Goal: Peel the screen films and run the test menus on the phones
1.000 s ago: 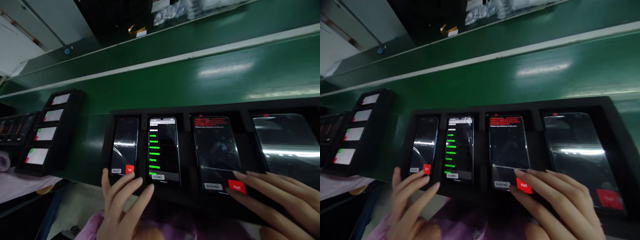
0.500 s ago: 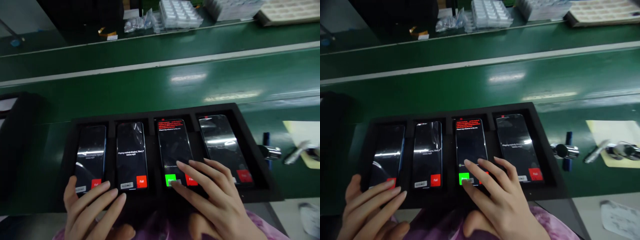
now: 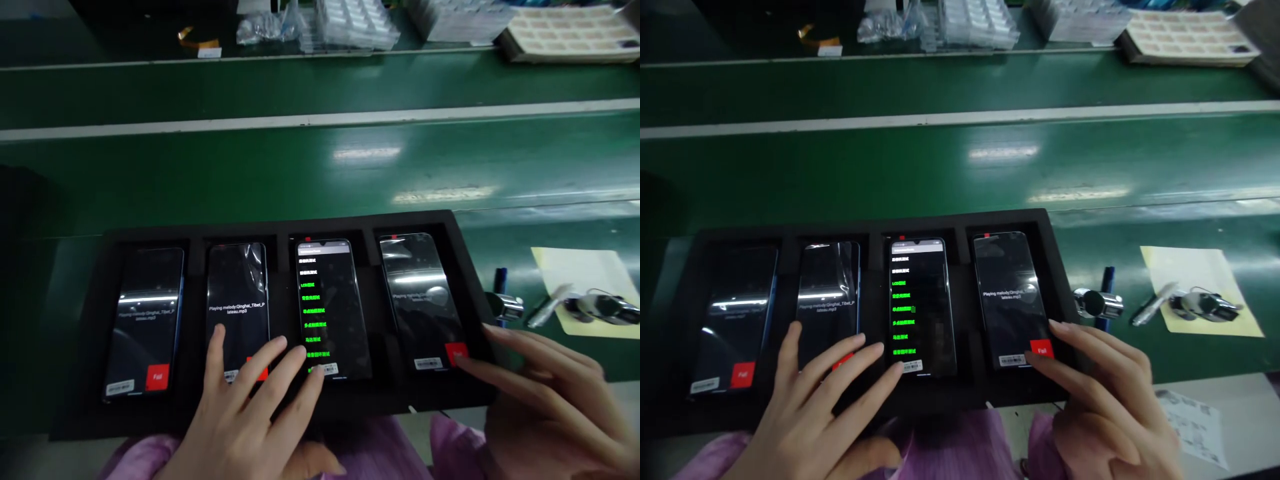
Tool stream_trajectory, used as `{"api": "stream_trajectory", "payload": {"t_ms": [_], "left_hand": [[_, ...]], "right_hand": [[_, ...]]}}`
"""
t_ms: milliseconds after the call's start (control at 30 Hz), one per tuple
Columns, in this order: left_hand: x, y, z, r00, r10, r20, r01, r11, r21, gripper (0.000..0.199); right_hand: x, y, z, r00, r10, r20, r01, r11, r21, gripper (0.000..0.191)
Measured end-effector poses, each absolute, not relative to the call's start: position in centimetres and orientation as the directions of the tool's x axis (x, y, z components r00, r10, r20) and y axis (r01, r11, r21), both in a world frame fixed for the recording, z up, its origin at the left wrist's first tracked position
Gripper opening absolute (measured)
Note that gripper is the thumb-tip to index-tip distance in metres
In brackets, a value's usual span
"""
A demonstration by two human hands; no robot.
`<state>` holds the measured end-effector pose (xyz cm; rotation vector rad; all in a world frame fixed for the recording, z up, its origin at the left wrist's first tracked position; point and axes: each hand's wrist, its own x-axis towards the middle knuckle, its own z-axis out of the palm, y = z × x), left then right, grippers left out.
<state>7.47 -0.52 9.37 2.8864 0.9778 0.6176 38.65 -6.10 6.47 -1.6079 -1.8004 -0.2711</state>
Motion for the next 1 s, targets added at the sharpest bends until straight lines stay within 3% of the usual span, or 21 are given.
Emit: {"api": "stream_trajectory", "payload": {"t_ms": [167,433,633,833,900,1000], "left_hand": [[8.7,-1.7,8.6,0.61,0.678,0.411,0.624,-0.73,0.278,0.035],[8.9,-1.9,8.6,0.601,0.687,0.409,0.647,-0.718,0.255,0.037],[7.6,-1.0,9.1,0.747,0.568,0.347,0.561,-0.817,0.13,0.04],[7.2,-1.4,8.0,0.688,0.597,0.413,0.583,-0.793,0.176,0.035],[7.7,-1.7,7.6,0.629,0.63,0.455,0.605,-0.765,0.222,0.03],[8.4,-2.3,7.3,0.556,0.653,0.515,0.617,-0.739,0.271,0.025]], "right_hand": [[38.1,-5.8,6.7,0.085,0.79,0.607,0.893,0.21,-0.399,0.053],[38.3,-6.3,6.0,0.086,0.799,0.595,0.871,0.23,-0.435,0.06],[38.4,-5.9,5.9,0.061,0.783,0.619,0.88,0.25,-0.404,0.058],[38.4,-6.3,5.8,0.142,0.796,0.589,0.847,0.21,-0.489,0.051],[38.4,-6.1,6.0,0.12,0.791,0.6,0.853,0.228,-0.47,0.043],[38.6,-5.7,6.7,-0.047,0.783,0.621,0.865,0.343,-0.367,0.034]]}}
